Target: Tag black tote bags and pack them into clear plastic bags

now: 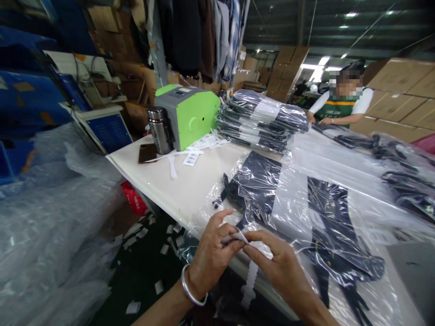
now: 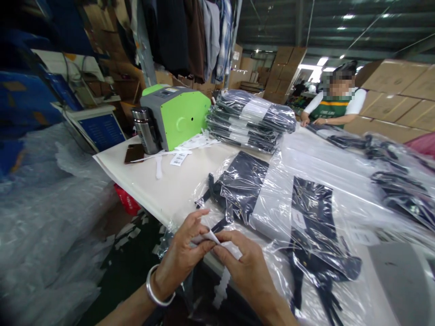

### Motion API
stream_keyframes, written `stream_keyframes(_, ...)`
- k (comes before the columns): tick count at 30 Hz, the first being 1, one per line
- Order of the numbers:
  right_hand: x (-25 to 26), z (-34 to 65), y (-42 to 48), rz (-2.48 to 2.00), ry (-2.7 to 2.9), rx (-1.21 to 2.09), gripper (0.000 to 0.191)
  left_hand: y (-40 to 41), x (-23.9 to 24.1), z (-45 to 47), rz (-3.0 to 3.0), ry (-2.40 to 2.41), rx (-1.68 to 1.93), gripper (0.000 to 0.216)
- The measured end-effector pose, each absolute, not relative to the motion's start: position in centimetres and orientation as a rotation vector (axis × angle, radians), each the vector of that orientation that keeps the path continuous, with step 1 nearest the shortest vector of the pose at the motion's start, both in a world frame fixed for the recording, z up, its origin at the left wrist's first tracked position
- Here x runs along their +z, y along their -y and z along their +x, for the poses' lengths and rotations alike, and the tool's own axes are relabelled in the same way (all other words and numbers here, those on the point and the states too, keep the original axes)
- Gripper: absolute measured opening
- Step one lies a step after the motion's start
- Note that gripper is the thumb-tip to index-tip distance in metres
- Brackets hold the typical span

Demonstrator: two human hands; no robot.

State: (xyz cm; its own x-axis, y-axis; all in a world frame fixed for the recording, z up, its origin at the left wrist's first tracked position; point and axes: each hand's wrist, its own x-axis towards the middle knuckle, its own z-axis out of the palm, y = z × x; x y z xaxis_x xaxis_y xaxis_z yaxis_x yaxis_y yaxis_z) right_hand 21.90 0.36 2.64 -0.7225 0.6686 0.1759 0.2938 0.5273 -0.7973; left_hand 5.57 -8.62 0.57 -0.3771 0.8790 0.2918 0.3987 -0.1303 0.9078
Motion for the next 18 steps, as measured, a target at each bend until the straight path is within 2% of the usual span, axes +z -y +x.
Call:
stream_keyframes(4, 2.8, 22.2, -0.8, -0.848, 2.318, 1.137, 0.022, 9.0, 0.7, 5.5, 1.375, -1.626, 1.422, 0.009)
stream_keyframes(15, 1.1, 25.3, -1.8, -0.906, 2.425, 1.172, 0.022, 9.2, -2.6, 8.0, 1.542, -1.472, 1.559, 0.023)
stream_keyframes(18, 1.0, 26.0, -2.2, -1.145, 2.26, 1.198, 0.035, 9.3, -2.7, 7.9, 1.754, -1.577, 1.508, 0.016)
